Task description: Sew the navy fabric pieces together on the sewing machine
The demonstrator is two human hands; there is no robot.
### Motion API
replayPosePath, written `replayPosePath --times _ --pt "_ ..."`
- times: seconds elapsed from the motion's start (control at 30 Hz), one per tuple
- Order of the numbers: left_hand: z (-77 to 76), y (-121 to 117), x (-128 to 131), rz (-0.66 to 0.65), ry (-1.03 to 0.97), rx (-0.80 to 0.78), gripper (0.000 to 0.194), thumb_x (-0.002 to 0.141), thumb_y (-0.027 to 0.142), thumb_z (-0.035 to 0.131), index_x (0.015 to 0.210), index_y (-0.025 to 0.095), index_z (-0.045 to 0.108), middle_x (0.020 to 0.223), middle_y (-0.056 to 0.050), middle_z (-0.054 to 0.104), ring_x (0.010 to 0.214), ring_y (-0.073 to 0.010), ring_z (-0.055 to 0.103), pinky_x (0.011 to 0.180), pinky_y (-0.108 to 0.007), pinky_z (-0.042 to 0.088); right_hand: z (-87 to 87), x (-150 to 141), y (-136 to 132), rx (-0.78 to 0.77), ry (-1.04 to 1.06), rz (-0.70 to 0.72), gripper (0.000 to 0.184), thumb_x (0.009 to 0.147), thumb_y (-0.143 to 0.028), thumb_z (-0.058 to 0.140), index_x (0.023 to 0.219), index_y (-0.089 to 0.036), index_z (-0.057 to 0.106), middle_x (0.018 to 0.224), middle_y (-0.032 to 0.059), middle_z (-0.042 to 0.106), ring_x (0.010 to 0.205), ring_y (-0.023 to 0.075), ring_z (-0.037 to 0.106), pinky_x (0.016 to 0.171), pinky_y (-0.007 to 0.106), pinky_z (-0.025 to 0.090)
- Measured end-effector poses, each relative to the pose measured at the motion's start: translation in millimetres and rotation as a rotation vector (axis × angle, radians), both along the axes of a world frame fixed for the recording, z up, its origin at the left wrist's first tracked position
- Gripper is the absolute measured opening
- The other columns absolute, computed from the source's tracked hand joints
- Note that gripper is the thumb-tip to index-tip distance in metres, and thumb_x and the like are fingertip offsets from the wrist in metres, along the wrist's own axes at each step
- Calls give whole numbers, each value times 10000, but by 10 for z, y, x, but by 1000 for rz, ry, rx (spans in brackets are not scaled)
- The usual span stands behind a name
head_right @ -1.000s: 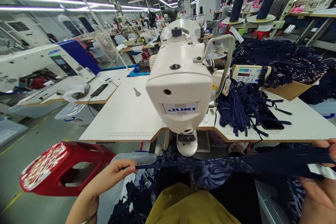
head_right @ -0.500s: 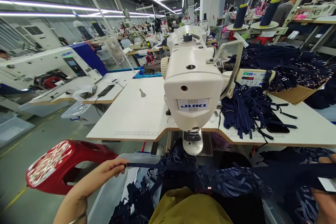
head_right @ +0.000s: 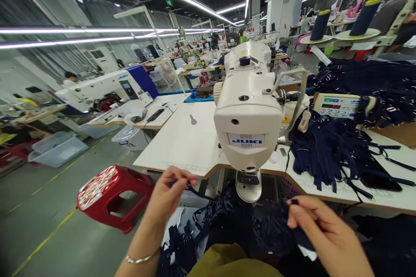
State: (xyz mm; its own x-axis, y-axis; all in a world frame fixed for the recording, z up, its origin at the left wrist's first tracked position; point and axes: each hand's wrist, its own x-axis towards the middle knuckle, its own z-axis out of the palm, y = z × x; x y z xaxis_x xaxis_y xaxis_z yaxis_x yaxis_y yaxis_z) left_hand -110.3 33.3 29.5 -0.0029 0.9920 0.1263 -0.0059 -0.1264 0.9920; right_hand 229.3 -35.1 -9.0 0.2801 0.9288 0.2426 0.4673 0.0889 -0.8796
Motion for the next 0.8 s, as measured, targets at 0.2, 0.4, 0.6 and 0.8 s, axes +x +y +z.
replayPosePath --times 0.2,0.4,0.6,0.8 --pt "-165 -228 785 -473 -52 -263 413 903 575 503 997 180 426 532 69 524 400 -66 402 428 -176 341 61 -505 77 -61 11 328 218 847 -435 604 949 -269 700 662 -38 707 599 120 681 594 131 545" --pt "-152 -331 916 -694 138 -344 694 609 452 858 1079 200 413 728 45 593 615 -112 562 561 -208 422 16 -623 136 -29 -127 512 217 898 -280 529 1017 -273 710 928 -13 771 797 138 736 715 149 567" --pt "-55 -332 966 -679 449 -211 740 538 421 895 1085 195 450 768 20 626 751 -205 648 591 -231 424 27 -632 98 36 -251 639 207 941 -261 474 962 -281 679 839 -42 753 716 119 720 672 168 567" --pt "45 -328 918 -632 530 -66 147 906 320 605 989 217 542 800 26 639 716 -135 613 607 -200 408 186 -646 94 89 -198 454 173 940 -322 497 870 -269 645 688 -63 695 549 93 655 515 126 514"
